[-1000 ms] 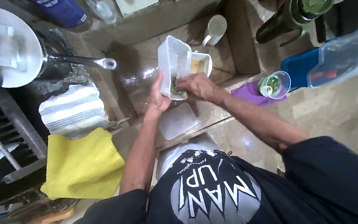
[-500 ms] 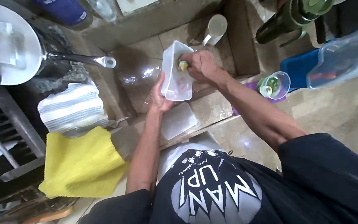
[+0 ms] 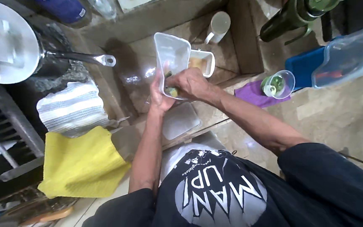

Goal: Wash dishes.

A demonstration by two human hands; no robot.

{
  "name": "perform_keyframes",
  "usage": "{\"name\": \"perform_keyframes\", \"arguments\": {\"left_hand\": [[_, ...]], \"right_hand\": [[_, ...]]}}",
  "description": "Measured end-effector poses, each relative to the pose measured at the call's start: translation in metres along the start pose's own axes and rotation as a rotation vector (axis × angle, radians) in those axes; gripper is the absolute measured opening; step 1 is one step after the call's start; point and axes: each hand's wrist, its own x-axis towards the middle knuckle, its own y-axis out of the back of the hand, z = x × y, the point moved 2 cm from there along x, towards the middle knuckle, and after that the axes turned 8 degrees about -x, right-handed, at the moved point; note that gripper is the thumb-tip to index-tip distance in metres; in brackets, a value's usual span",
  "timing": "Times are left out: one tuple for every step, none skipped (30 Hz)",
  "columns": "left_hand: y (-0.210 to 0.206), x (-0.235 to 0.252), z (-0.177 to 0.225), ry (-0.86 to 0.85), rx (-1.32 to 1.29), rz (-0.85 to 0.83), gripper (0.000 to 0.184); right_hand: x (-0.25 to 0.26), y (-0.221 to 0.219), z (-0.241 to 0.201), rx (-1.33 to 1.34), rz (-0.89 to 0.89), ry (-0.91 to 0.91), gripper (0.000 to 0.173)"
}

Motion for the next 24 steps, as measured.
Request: {"name": "perform_keyframes", "arguments": {"left_hand": [[0.003, -0.001, 0.001, 0.023, 0.002, -0.020, 0.061], [0.005, 0.000, 0.002, 0.044, -0.007, -0.051, 0.063], [0.005, 0.000, 0.002, 0.062, -0.011, -0.062, 0.064], [0.002, 0.000, 0.001, 0.072, 0.005, -0.039, 0.063], [-0.002, -0.001, 0.001, 0.070, 0.047, 0.003, 0.062], [-0.008, 0.000, 0.002, 0.056, 0.106, 0.063, 0.061], [-0.011, 0.001, 0.003, 0.033, 0.159, 0.121, 0.058], [-0.013, 0.003, 0.004, 0.011, 0.203, 0.166, 0.056], [-0.011, 0.006, 0.004, -0.011, 0.233, 0.195, 0.056], [-0.009, 0.008, 0.005, -0.041, 0.254, 0.206, 0.055], [-0.007, 0.010, 0.007, -0.075, 0.274, 0.207, 0.054], [-0.008, 0.011, 0.008, -0.110, 0.290, 0.217, 0.053], [-0.010, 0.013, 0.011, -0.147, 0.301, 0.221, 0.052], [-0.011, 0.016, 0.014, -0.174, 0.308, 0.223, 0.052], [-0.012, 0.019, 0.016, -0.195, 0.306, 0.245, 0.052], [-0.014, 0.022, 0.020, -0.211, 0.300, 0.256, 0.052], [-0.014, 0.025, 0.024, -0.223, 0.294, 0.252, 0.051], [-0.013, 0.027, 0.027, -0.236, 0.290, 0.257, 0.051], [-0.011, 0.026, 0.027, -0.246, 0.276, 0.267, 0.050], [-0.008, 0.024, 0.026, -0.251, 0.264, 0.275, 0.051], [-0.006, 0.022, 0.025, -0.256, 0.259, 0.281, 0.052], [-0.005, 0.018, 0.026, -0.244, 0.257, 0.282, 0.053], [-0.005, 0.013, 0.027, -0.207, 0.261, 0.286, 0.055], [-0.004, 0.004, 0.026, -0.143, 0.266, 0.277, 0.056]], "right_hand": [[0.002, 0.003, 0.006, -0.063, -0.047, -0.007, 0.017], [0.007, 0.010, 0.014, -0.131, -0.064, -0.060, 0.017], [0.013, 0.018, 0.023, -0.174, -0.046, -0.132, 0.019], [0.017, 0.024, 0.030, -0.180, 0.010, -0.208, 0.023], [0.021, 0.026, 0.031, -0.135, 0.077, -0.284, 0.030], [0.024, 0.025, 0.026, -0.030, 0.146, -0.348, 0.036], [0.025, 0.024, 0.016, 0.161, 0.186, -0.411, 0.040], [0.025, 0.021, 0.006, 0.426, 0.225, -0.480, 0.038], [0.024, 0.017, -0.001, 0.758, 0.257, -0.569, 0.031], [0.023, 0.014, -0.008, 1.094, 0.268, -0.671, 0.023], [0.022, 0.010, -0.012, 1.317, 0.261, -0.752, 0.017], [0.019, 0.005, -0.015, 1.411, 0.230, -0.786, 0.014], [0.016, 0.003, -0.015, 1.401, 0.176, -0.772, 0.014], [0.012, 0.001, -0.015, 1.337, 0.124, -0.730, 0.016], [0.007, -0.002, -0.017, 1.251, 0.087, -0.680, 0.018], [0.004, -0.004, -0.018, 1.168, 0.062, -0.615, 0.019], [0.002, -0.005, -0.018, 1.085, 0.054, -0.533, 0.018], [0.000, -0.005, -0.017, 0.986, 0.049, -0.446, 0.018], [-0.003, -0.005, -0.016, 0.878, 0.029, -0.355, 0.020], [-0.007, -0.005, -0.013, 0.742, 0.011, -0.252, 0.026], [-0.010, -0.007, -0.008, 0.575, -0.006, -0.130, 0.033], [-0.012, -0.013, -0.002, 0.394, -0.030, -0.012, 0.041], [-0.015, -0.022, 0.006, 0.238, -0.059, 0.082, 0.044], [-0.022, -0.029, 0.012, 0.139, -0.089, 0.138, 0.044]]}}
